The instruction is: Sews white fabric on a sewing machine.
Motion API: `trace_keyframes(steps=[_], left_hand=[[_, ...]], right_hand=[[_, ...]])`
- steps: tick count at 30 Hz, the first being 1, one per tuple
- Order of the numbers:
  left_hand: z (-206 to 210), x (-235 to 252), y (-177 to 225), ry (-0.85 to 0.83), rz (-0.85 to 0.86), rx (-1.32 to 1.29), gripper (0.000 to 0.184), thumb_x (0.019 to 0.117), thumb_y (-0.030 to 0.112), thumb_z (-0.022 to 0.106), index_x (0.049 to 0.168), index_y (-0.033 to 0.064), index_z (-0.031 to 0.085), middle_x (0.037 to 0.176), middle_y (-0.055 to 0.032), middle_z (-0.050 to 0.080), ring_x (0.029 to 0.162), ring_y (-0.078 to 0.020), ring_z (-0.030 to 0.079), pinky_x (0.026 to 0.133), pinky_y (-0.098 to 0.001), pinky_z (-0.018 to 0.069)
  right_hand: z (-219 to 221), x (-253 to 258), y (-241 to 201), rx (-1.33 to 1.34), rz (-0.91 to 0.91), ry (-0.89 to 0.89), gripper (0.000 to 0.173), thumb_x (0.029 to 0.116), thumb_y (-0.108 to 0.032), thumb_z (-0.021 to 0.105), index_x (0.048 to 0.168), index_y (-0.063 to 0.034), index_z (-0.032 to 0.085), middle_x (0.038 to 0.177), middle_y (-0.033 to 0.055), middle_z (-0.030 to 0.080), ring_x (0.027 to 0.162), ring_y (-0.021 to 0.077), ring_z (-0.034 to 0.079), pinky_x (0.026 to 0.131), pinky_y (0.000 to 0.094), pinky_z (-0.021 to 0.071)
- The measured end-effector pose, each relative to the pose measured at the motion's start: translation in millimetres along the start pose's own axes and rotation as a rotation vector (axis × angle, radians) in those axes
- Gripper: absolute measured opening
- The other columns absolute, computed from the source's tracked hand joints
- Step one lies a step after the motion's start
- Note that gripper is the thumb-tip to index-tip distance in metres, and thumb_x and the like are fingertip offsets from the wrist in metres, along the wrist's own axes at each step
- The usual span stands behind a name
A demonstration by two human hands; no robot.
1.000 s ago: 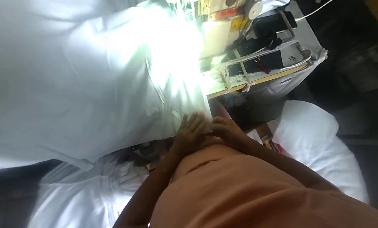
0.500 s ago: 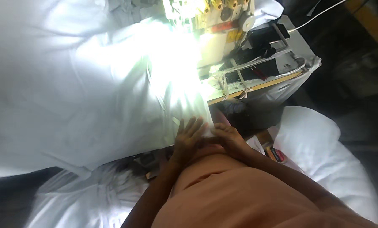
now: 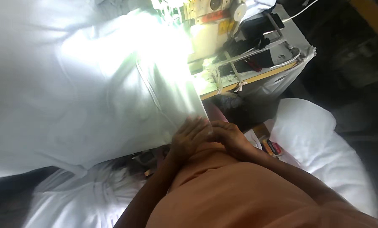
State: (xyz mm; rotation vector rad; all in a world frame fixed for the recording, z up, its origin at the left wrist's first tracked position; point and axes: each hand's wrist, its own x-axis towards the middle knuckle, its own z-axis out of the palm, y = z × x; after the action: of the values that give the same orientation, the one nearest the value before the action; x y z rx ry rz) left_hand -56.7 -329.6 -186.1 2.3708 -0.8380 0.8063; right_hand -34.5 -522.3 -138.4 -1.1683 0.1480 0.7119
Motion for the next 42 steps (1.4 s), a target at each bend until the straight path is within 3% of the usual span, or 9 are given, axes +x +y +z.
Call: trace_keyframes(steps=[15, 20, 25, 28, 31, 34, 38, 40, 42], left_hand=[[0, 0, 0, -0.021, 0.011, -0.046, 0.020, 0.1012, 0.007, 0.056, 0.110, 0.0037, 0.074, 0.119, -0.0163, 0.074, 0.123, -0.0286, 0.067, 0.114, -0.0406, 0.0432], [4, -3, -1, -0.015, 0.005, -0.044, 0.023, 0.1022, 0.019, 0.061, 0.112, 0.0039, 0.076, 0.121, -0.0169, 0.073, 0.124, -0.0294, 0.066, 0.114, -0.0430, 0.0433], [14, 1, -4, 0.000, -0.039, -0.002, 0.019, 0.0977, 0.007, 0.059, 0.102, 0.0016, 0.077, 0.107, -0.0142, 0.078, 0.109, -0.0272, 0.074, 0.101, -0.0391, 0.0548], [23, 9, -8, 0.039, -0.114, -0.037, 0.016, 0.0965, 0.005, 0.061, 0.093, 0.0010, 0.076, 0.096, -0.0115, 0.078, 0.097, -0.0218, 0.076, 0.089, -0.0322, 0.0597], [21, 24, -9, -0.004, -0.304, -0.186, 0.019, 0.0976, 0.010, 0.062, 0.092, 0.0004, 0.077, 0.091, -0.0101, 0.078, 0.088, -0.0204, 0.076, 0.081, -0.0327, 0.0605], [16, 32, -11, -0.042, -0.493, -0.301, 0.018, 0.0980, 0.012, 0.063, 0.096, 0.0010, 0.077, 0.084, -0.0098, 0.075, 0.076, -0.0200, 0.071, 0.073, -0.0339, 0.0576], [-9, 40, -10, -0.054, -0.626, -0.447, 0.020, 0.1001, 0.011, 0.060, 0.100, -0.0013, 0.076, 0.088, -0.0093, 0.075, 0.081, -0.0108, 0.071, 0.079, -0.0273, 0.0572], [-33, 52, -7, -0.078, -0.666, -0.617, 0.019, 0.0998, 0.009, 0.060, 0.099, -0.0053, 0.073, 0.086, -0.0075, 0.073, 0.079, 0.0001, 0.066, 0.078, -0.0153, 0.0537], [-50, 57, -8, -0.151, -0.662, -0.660, 0.019, 0.0998, 0.011, 0.061, 0.098, -0.0045, 0.073, 0.084, -0.0068, 0.073, 0.077, 0.0015, 0.066, 0.076, -0.0130, 0.0526]], right_hand=[[2, -4, -16, 0.151, 0.174, 0.004, 0.035, 0.1080, -0.015, 0.035, 0.128, -0.0009, 0.059, 0.091, 0.0070, 0.072, 0.081, 0.0146, 0.073, 0.081, 0.0329, 0.0615], [-2, -1, -12, 0.206, 0.215, 0.008, 0.041, 0.1112, -0.027, 0.032, 0.128, -0.0044, 0.062, 0.093, 0.0079, 0.073, 0.084, 0.0158, 0.073, 0.084, 0.0344, 0.0602], [-9, 35, -1, -0.004, 0.193, -0.024, 0.025, 0.1072, -0.022, 0.051, 0.123, -0.0049, 0.060, 0.093, 0.0060, 0.070, 0.080, 0.0152, 0.070, 0.076, 0.0346, 0.0603], [-2, 75, -5, -0.237, 0.052, 0.030, 0.015, 0.1030, -0.020, 0.061, 0.106, -0.0057, 0.064, 0.082, 0.0011, 0.065, 0.067, 0.0064, 0.061, 0.061, 0.0236, 0.0530], [15, 118, -35, -0.373, -0.175, 0.071, 0.018, 0.1030, -0.014, 0.059, 0.105, 0.0022, 0.064, 0.084, 0.0048, 0.064, 0.072, 0.0072, 0.060, 0.070, 0.0268, 0.0533], [34, 154, -70, -0.406, -0.330, 0.106, 0.017, 0.1033, -0.012, 0.057, 0.104, 0.0040, 0.063, 0.081, 0.0038, 0.061, 0.068, 0.0043, 0.057, 0.067, 0.0232, 0.0508], [50, 180, -105, -0.361, -0.399, 0.126, 0.014, 0.1005, -0.006, 0.059, 0.088, -0.0018, 0.060, 0.069, -0.0030, 0.054, 0.058, 0.0006, 0.048, 0.056, 0.0176, 0.0423], [51, 173, -109, -0.342, -0.383, 0.095, 0.013, 0.1005, -0.007, 0.059, 0.088, -0.0032, 0.059, 0.066, -0.0034, 0.055, 0.052, 0.0004, 0.048, 0.050, 0.0170, 0.0411], [50, 163, -103, -0.341, -0.395, 0.071, 0.010, 0.1001, -0.007, 0.059, 0.091, -0.0025, 0.059, 0.064, -0.0035, 0.057, 0.048, -0.0001, 0.049, 0.045, 0.0164, 0.0418]])
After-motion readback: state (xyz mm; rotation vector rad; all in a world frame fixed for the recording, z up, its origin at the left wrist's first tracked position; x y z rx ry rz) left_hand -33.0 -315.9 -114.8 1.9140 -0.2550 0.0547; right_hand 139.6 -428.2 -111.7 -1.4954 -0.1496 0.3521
